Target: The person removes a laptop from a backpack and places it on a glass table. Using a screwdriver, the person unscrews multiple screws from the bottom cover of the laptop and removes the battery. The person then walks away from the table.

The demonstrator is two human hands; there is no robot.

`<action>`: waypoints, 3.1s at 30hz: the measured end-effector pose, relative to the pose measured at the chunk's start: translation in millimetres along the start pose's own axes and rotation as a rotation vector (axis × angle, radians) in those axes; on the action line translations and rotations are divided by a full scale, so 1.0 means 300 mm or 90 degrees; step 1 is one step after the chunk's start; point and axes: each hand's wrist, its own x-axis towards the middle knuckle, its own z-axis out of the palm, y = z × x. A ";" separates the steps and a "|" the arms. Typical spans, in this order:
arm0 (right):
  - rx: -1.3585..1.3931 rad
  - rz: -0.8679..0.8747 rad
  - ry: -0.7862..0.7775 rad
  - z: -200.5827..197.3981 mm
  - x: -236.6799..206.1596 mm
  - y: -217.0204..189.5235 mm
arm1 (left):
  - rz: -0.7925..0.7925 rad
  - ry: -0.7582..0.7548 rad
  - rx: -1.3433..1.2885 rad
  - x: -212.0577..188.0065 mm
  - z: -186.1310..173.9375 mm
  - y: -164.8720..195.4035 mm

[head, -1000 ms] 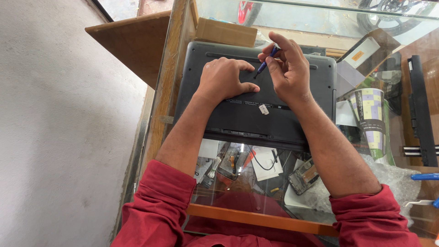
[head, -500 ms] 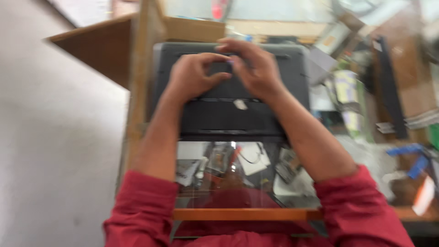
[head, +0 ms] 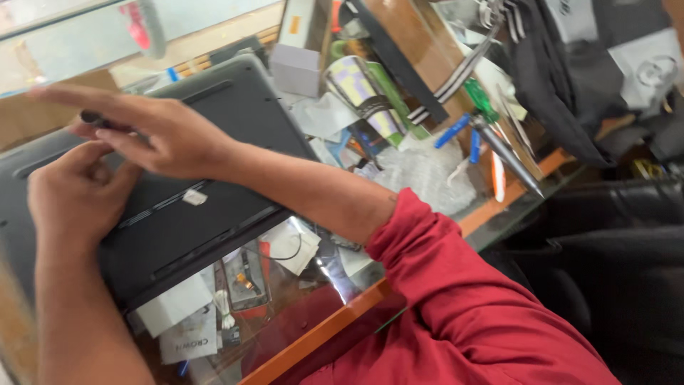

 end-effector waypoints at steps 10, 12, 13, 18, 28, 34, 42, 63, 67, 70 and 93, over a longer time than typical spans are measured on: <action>0.022 0.184 -0.041 0.006 0.034 -0.057 | -0.031 0.026 0.035 -0.003 0.047 -0.047; -0.090 0.053 0.002 -0.071 0.019 -0.136 | 0.031 0.043 0.097 -0.003 0.045 -0.018; -0.157 0.049 -0.002 -0.121 -0.008 -0.194 | 0.043 0.046 0.120 -0.006 0.037 -0.004; -0.601 0.236 -0.115 -0.548 -0.315 -0.570 | 0.056 0.060 0.133 0.002 0.013 0.041; -0.627 0.869 0.178 -0.684 -0.788 -0.666 | 0.050 0.054 0.090 0.028 0.015 0.054; -0.183 0.835 0.395 -0.562 -0.807 -0.580 | 0.000 0.039 0.096 0.048 -0.019 0.107; -0.537 0.808 0.282 -0.385 -0.681 -0.655 | -0.016 0.023 0.077 0.054 -0.032 0.113; 0.578 0.596 0.337 -0.340 -0.622 -0.587 | -0.033 0.030 0.005 0.052 -0.030 0.101; 0.437 0.545 0.309 -0.349 -0.337 -0.413 | -0.038 0.045 0.013 0.056 -0.029 0.104; 0.267 0.518 0.286 -0.310 -0.151 -0.285 | -0.061 0.033 0.026 0.058 -0.027 0.111; 0.444 0.384 0.221 -0.121 -0.010 -0.014 | -0.106 0.163 -0.274 0.078 0.000 0.083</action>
